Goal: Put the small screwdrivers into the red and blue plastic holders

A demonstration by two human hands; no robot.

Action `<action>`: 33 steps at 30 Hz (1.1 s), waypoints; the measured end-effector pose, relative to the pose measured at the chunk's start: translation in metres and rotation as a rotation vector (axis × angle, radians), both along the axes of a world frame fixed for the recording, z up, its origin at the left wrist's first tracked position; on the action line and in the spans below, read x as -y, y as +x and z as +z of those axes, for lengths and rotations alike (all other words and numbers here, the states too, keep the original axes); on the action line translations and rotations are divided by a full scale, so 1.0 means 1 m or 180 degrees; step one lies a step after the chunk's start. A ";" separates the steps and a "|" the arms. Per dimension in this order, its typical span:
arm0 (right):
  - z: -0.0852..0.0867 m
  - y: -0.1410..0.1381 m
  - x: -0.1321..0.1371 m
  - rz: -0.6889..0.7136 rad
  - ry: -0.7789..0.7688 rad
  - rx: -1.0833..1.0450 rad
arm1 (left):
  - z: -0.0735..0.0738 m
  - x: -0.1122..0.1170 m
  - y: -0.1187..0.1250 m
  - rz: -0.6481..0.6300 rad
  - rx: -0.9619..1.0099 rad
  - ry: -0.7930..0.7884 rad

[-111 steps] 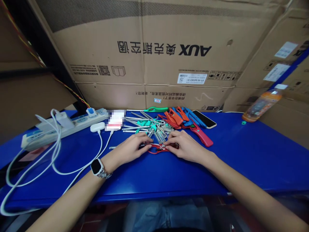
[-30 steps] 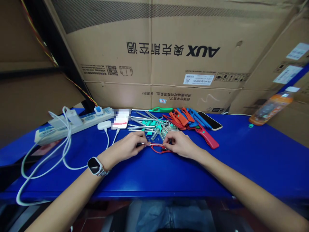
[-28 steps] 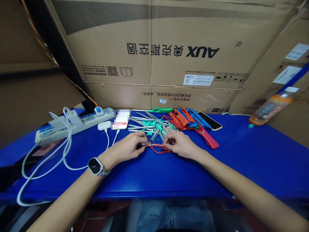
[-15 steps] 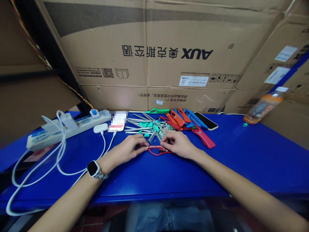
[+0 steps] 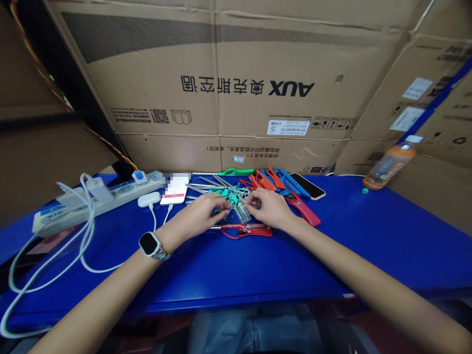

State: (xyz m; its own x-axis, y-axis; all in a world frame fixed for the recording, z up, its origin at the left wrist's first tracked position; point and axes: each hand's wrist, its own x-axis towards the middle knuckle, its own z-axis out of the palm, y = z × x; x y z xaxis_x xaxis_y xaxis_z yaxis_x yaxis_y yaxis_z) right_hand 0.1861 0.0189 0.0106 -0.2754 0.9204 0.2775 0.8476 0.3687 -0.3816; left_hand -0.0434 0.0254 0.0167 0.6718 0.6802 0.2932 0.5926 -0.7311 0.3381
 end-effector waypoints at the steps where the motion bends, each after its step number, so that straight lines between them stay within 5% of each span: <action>1: 0.000 0.000 0.000 0.0013 0.0006 -0.0009 | 0.002 -0.005 0.004 0.0012 -0.0093 0.0002; 6: -0.003 -0.004 -0.001 0.0137 0.0104 -0.0009 | 0.002 -0.019 0.019 0.0346 -0.0266 0.0233; 13: -0.006 -0.013 -0.005 0.0052 0.0061 -0.0137 | -0.016 -0.008 0.030 0.1049 -0.0071 0.0553; 26: -0.018 -0.008 -0.005 -0.0239 0.0064 -0.0259 | -0.023 -0.017 0.035 0.0578 -0.0034 0.0939; 33: -0.018 -0.008 -0.004 -0.0300 0.0028 -0.0301 | -0.024 -0.016 0.040 0.0821 0.0055 0.0904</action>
State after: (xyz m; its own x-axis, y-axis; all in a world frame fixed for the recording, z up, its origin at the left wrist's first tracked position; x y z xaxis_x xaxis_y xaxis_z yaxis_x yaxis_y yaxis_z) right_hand 0.1780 0.0229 -0.0075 -0.1601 0.9383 0.3064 0.8390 0.2929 -0.4585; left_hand -0.0036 0.0414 -0.0069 0.4825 0.7164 0.5039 0.7654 -0.6246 0.1551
